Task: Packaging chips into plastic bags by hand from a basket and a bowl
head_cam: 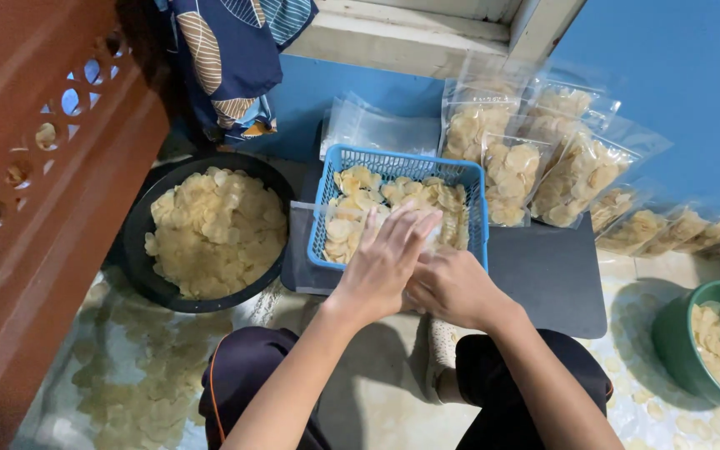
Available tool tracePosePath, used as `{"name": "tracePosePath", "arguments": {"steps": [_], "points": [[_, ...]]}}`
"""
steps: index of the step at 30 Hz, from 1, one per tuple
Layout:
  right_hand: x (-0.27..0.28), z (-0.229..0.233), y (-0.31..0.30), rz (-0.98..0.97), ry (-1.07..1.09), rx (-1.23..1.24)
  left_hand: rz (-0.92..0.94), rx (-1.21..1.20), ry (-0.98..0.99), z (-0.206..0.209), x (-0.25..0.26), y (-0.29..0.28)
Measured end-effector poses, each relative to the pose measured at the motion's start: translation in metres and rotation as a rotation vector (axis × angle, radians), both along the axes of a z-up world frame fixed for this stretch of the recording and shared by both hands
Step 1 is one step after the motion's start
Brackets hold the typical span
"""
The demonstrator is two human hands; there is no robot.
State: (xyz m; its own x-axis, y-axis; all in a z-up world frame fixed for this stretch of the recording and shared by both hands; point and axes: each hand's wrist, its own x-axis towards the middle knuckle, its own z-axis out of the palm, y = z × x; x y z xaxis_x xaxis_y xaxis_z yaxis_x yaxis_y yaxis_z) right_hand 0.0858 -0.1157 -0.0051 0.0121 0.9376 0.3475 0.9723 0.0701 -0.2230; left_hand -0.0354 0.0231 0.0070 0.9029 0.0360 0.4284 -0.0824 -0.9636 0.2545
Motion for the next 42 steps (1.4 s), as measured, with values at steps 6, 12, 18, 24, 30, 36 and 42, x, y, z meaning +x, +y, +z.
{"name": "tracePosePath", "arguments": {"steps": [6, 12, 18, 24, 30, 36, 42], "points": [[-0.014, -0.003, 0.007, 0.045, 0.111, -0.012, -0.003, 0.022, -0.116, -0.026, -0.009, 0.008], [-0.026, 0.013, 0.005, -0.034, 0.19, 0.053, 0.114, -0.01, -0.239, -0.026, -0.025, 0.028], [-0.037, 0.039, -0.021, -0.256, 0.449, 0.159, 0.064, -0.056, -0.244, -0.013, -0.017, 0.001], [-0.008, 0.029, -0.131, -0.788, 0.549, 0.57, 0.142, -0.161, -0.238, 0.016, -0.033, 0.009], [-0.001, -0.095, -0.221, -1.089, 0.343, 0.648, 0.271, -0.296, -0.347, 0.042, -0.059, 0.034], [0.005, -0.214, -0.253, -1.167, 0.682, 0.592, 0.415, -0.453, -0.411, 0.047, -0.125, 0.05], [0.034, -0.279, -0.282, -1.207, 0.527, 0.496, 0.754, -0.615, -0.423, -0.02, -0.198, 0.061]]}}
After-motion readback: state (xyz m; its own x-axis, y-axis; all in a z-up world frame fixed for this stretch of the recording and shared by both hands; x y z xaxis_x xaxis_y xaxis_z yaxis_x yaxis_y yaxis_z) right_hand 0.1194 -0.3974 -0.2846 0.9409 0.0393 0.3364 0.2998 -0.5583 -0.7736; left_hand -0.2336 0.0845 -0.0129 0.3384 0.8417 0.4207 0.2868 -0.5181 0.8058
